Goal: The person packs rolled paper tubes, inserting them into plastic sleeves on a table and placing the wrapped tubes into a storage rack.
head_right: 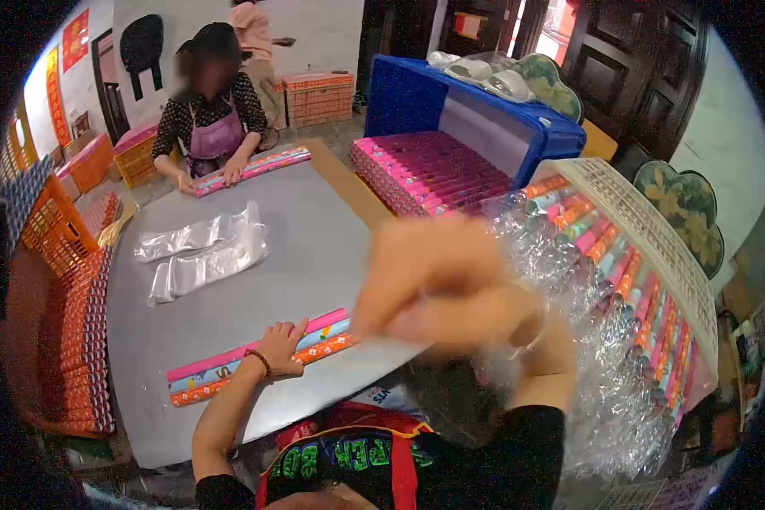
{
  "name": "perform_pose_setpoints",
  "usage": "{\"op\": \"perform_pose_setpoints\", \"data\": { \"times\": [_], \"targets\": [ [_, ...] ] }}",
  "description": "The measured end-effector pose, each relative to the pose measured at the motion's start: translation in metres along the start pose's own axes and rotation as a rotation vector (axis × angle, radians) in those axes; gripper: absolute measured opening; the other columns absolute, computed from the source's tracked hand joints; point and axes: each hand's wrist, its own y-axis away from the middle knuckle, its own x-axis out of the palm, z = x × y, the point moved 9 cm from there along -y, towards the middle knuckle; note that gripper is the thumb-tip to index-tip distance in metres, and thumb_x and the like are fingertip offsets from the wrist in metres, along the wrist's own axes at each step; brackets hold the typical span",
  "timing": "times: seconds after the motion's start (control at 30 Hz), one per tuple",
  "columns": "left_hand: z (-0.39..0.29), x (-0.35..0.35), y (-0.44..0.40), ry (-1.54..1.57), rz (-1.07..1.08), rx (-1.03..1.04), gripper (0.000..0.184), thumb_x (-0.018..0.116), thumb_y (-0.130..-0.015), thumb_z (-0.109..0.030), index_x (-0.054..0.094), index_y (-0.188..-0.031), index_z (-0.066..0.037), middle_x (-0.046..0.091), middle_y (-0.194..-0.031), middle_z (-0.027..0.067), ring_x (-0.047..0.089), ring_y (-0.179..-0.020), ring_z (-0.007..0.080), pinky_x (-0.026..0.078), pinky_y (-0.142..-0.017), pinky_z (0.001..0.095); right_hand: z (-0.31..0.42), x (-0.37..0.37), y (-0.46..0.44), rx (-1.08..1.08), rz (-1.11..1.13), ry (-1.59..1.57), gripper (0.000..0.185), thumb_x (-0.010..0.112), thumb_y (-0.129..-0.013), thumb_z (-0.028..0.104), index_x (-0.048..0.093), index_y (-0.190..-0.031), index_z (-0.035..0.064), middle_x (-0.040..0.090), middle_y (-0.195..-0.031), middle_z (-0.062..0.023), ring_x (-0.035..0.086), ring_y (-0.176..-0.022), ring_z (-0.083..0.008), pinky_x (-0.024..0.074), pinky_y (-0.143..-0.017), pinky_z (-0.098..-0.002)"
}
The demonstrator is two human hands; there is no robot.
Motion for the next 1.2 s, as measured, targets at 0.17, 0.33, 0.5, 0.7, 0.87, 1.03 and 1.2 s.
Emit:
{"op": "perform_pose_setpoints", "data": {
  "times": [0.17, 0.33, 0.5, 0.7, 0.87, 1.03, 1.2],
  "targets": [
    [0.012, 0.022, -0.006, -0.055, -0.038, -0.017, 0.096, 0.065, -0.059, -0.033, 0.029, -0.143, -0.006, 0.051, -0.112, 0.0211, 0.047, -0.105, 0.0361, 0.038, -0.089, 0.0449, 0.031, 0.084, -0.019, -0.623, 0.132, -0.723, 0.018, 0.066, -0.085, 0.018, 0.061, -0.07, 0.0101, 0.061, -0.076, -0.0068, 0.043, -0.056, -0.0163, 0.0443, -0.054, -0.0339],
    [0.01, 0.017, -0.003, -0.011, -0.038, 0.013, 0.096, 0.064, -0.058, -0.032, 0.028, -0.144, -0.006, 0.049, -0.114, 0.0226, 0.046, -0.107, 0.0369, 0.037, -0.091, 0.0452, 0.003, 0.083, -0.009, -0.552, -0.201, -1.158, 0.019, 0.059, -0.087, 0.011, 0.059, -0.068, 0.0121, 0.058, -0.068, -0.0019, 0.037, -0.056, -0.0131, 0.0299, -0.048, -0.0245],
    [0.006, 0.013, -0.002, 0.025, -0.006, 0.011, 0.095, 0.065, -0.058, -0.032, 0.029, -0.143, -0.006, 0.049, -0.115, 0.0223, 0.045, -0.108, 0.0367, 0.036, -0.092, 0.0452, 0.004, 0.086, -0.01, -0.686, -0.037, -1.309, 0.015, 0.055, -0.091, 0.015, 0.064, -0.079, 0.0156, 0.059, -0.07, 0.0019, 0.035, -0.058, -0.0118, 0.0254, -0.046, -0.0233],
    [0.009, 0.014, -0.003, 0.005, -0.003, 0.0, 0.094, 0.065, -0.058, -0.032, 0.03, -0.142, -0.007, 0.049, -0.115, 0.0217, 0.046, -0.107, 0.0364, 0.037, -0.091, 0.0454, -0.008, 0.089, 0.008, -0.197, -0.637, -1.203, 0.021, 0.051, -0.094, 0.016, 0.066, -0.079, 0.0164, 0.06, -0.074, 0.0021, 0.034, -0.056, -0.012, 0.0246, -0.045, -0.0243],
    [0.006, 0.006, -0.001, -0.001, -0.004, -0.002, 0.095, 0.065, -0.058, -0.033, 0.029, -0.142, -0.007, 0.049, -0.115, 0.0223, 0.046, -0.107, 0.0362, 0.038, -0.089, 0.0445, -0.01, 0.095, 0.01, -0.544, -0.418, -1.312, 0.02, 0.051, -0.094, 0.018, 0.068, -0.083, 0.0183, 0.059, -0.072, 0.0027, 0.034, -0.056, -0.012, 0.0241, -0.046, -0.0244],
    [0.0, 0.001, 0.0, -0.002, 0.016, -0.004, 0.095, 0.064, -0.058, -0.034, 0.03, -0.143, -0.007, 0.05, -0.112, 0.0215, 0.047, -0.104, 0.0361, 0.038, -0.088, 0.0446, -0.008, 0.085, 0.002, -0.638, -0.182, -1.262, 0.016, 0.054, -0.093, 0.019, 0.07, -0.095, 0.0204, 0.061, -0.075, 0.0022, 0.034, -0.056, -0.0123, 0.0235, -0.045, -0.0249],
    [-0.002, -0.003, 0.001, 0.01, 0.008, -0.019, 0.091, 0.062, -0.059, -0.029, 0.031, -0.142, -0.007, 0.049, -0.113, 0.0214, 0.046, -0.105, 0.0358, 0.037, -0.089, 0.0432, -0.013, 0.086, -0.004, -0.665, -0.018, -1.208, 0.018, 0.055, -0.093, 0.02, 0.068, -0.105, 0.0211, 0.064, -0.083, 0.0, 0.035, -0.054, -0.0123, 0.025, -0.044, -0.025]
  ]
}}
